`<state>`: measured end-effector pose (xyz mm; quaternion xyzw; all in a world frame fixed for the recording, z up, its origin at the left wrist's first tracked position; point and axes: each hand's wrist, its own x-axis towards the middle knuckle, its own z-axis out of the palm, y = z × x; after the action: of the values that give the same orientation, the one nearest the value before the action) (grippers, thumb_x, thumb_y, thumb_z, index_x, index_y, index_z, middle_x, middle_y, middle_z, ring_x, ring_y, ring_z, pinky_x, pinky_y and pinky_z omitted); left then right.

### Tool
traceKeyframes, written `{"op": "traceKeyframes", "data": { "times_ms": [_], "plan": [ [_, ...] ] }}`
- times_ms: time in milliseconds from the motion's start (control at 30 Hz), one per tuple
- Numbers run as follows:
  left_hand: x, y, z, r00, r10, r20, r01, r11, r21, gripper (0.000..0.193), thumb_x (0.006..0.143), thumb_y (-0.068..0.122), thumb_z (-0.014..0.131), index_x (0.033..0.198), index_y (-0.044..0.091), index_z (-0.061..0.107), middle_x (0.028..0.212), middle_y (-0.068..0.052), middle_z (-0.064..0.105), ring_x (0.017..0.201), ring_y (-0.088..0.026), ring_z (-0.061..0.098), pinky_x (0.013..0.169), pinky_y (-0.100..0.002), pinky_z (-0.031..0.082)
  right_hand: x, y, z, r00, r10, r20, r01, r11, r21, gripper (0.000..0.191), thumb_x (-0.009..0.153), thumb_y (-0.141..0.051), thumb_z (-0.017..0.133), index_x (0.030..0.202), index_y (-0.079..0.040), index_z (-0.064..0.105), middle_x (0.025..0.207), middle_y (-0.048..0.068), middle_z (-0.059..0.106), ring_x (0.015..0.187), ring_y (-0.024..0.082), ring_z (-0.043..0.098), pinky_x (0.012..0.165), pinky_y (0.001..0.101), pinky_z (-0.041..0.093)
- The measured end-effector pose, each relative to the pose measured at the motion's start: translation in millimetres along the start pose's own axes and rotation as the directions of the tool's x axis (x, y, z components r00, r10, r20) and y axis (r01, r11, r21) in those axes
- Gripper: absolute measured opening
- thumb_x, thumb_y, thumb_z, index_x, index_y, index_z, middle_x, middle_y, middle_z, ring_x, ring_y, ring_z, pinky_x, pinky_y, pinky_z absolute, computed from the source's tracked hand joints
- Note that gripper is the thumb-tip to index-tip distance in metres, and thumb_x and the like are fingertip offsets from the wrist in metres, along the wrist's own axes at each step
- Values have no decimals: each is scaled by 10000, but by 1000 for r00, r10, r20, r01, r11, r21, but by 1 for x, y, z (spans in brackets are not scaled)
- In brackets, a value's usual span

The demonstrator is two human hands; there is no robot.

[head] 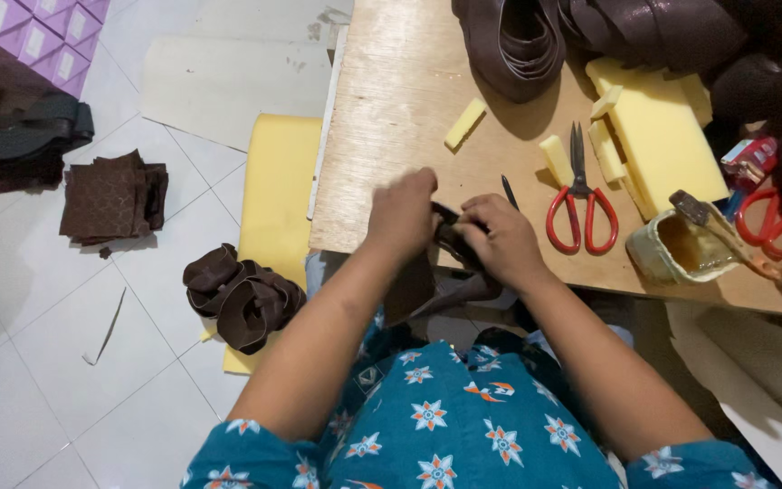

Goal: The person assembles a brown shoe upper by hand, folding and pressing the edges together. They use a small tool to smooth the seam and then apply glue with a brush to secure the joint. The finished shoe is placed on the table with other completed units.

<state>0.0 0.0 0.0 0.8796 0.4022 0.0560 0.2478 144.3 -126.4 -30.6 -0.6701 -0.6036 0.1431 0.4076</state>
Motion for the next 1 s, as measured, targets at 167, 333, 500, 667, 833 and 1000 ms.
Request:
{"op": "traceKeyframes", "data": {
  "times_ms": [167, 333, 500, 667, 833, 1000],
  "plan": [
    [-20, 37, -4, 906, 329, -264, -308, 944, 121, 112, 886, 129, 668, 984, 88, 631, 997, -137, 672, 973, -342, 681, 839, -465, 521, 3, 1, 9, 922, 336, -192, -319, 941, 116, 117, 901, -102, 721, 971, -10, 739, 953, 123, 735, 869, 228, 725, 818, 329, 566],
    [-7, 42, 28, 998, -20, -62, 9, 984, -176, 212, 915, 197, 619, 1009, 14, 671, 988, -225, 707, 946, -407, 692, 814, -502, 545, -5, 1, 14, 885, 424, -192, -368, 889, 271, 168, 919, -113, 681, 1028, -2, 744, 980, 99, 754, 876, 165, 710, 816, 298, 557],
    [-4, 13, 57, 968, -46, -246, -55, 919, -389, 363, 872, 259, 719, 1064, -50, 725, 1018, -268, 725, 971, -403, 695, 837, -453, 550, -16, 13, 16, 841, 541, 11, -466, 713, 523, 248, 945, -62, 555, 1100, -11, 742, 992, 59, 758, 855, 107, 677, 807, 259, 551],
    [-8, 7, 53, 991, -117, -69, 60, 831, -553, 336, 801, 287, 764, 958, -10, 745, 870, -199, 755, 823, -300, 758, 742, -379, 576, -11, 21, 16, 790, 592, 161, -482, 437, 759, 285, 926, -11, 525, 1122, 29, 729, 1019, 59, 745, 860, 116, 670, 814, 251, 542],
    [-12, 9, 43, 977, -203, 61, 203, 808, -553, 233, 791, 228, 727, 838, 2, 759, 782, -191, 756, 737, -288, 752, 709, -375, 569, -19, 15, 13, 794, 582, 176, -498, 457, 737, 274, 929, -18, 541, 1113, 27, 739, 1009, 52, 745, 885, 97, 665, 829, 236, 530],
    [-17, 7, 42, 986, -167, 11, 142, 801, -582, 195, 800, 205, 718, 806, 11, 704, 757, -180, 722, 731, -283, 727, 694, -382, 556, -19, 0, 9, 832, 541, 128, -477, 577, 663, 173, 971, -128, 660, 1020, 14, 746, 911, 45, 736, 804, 80, 662, 748, 220, 541]
  ]
}}
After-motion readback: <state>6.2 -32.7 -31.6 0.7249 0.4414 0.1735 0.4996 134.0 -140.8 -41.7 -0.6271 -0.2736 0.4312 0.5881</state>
